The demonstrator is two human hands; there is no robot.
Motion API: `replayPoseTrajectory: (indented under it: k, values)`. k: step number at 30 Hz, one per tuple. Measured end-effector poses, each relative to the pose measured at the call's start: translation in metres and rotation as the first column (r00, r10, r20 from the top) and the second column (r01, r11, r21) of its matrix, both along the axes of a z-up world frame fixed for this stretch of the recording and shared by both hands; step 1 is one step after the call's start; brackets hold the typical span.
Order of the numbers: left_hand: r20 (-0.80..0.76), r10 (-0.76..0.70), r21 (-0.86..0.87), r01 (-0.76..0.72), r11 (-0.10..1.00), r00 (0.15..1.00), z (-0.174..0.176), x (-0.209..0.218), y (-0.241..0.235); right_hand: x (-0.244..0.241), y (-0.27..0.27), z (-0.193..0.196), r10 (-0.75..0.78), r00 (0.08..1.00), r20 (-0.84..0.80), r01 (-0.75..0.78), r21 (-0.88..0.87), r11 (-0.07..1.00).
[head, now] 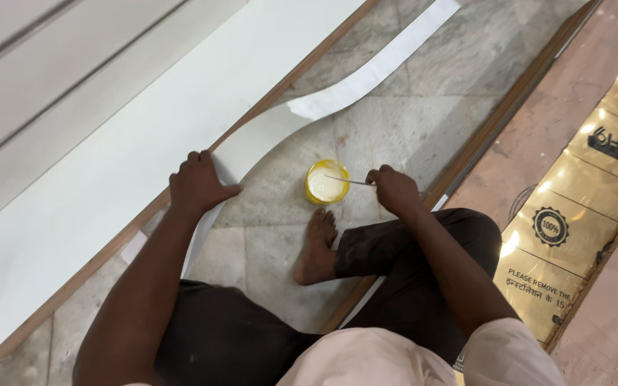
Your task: The person sits on the floor and uses a small brush to apply a white adhesive from a yellow container onto a long white strip of material. The person repeatedly dips the brush into the container and spreads the glue along the strip.
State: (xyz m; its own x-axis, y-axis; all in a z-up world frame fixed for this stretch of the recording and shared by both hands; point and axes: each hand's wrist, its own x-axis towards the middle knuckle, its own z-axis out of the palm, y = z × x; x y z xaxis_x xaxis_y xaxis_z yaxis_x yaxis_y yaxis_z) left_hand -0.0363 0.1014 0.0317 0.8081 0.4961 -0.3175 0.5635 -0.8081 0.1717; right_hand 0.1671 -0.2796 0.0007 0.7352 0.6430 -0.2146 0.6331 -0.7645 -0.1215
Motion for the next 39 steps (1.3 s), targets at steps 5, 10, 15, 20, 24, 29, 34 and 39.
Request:
replayPoseTrajectory:
  k: [5,10,15,20,24,29,34,39]
  values:
    - [0.005,-0.006,-0.02,0.006,1.0,1.0,-0.006,0.0,-0.006,0.008,0.021,-0.024,0.231,0.964,0.133,-0.217,-0.109,0.97]
    - [0.05,-0.032,0.015,0.032,0.999,0.998,-0.006,-0.006,-0.014,0.023,0.065,-0.095,0.393,0.891,0.226,-0.325,-0.287,0.901]
    - [0.075,-0.037,-0.009,0.037,0.999,0.997,-0.001,-0.01,-0.024,0.019,0.083,-0.168,0.386,0.921,0.06,-0.364,-0.227,0.903]
    - [0.083,-0.068,0.008,0.067,0.998,0.994,-0.007,-0.01,-0.031,0.045,0.055,-0.167,0.179,0.965,-0.194,-0.169,0.069,0.983]
    - [0.046,-0.086,0.009,0.086,0.996,0.995,-0.014,-0.003,-0.044,0.056,0.008,-0.121,-0.214,0.783,-0.584,0.291,0.04,0.956]
    - [0.028,-0.102,0.017,0.101,0.995,0.994,-0.024,0.003,-0.065,0.052,-0.048,-0.104,-0.296,0.589,-0.752,0.457,0.008,0.889]
    - [0.019,-0.111,0.044,0.11,0.993,0.994,-0.034,0.009,-0.08,0.061,-0.081,-0.124,-0.271,0.319,-0.908,0.614,-0.02,0.789]
    - [0.009,-0.156,0.101,0.155,0.983,0.988,-0.05,0.012,-0.093,0.068,-0.084,-0.127,-0.116,0.209,-0.971,0.66,0.052,0.75]
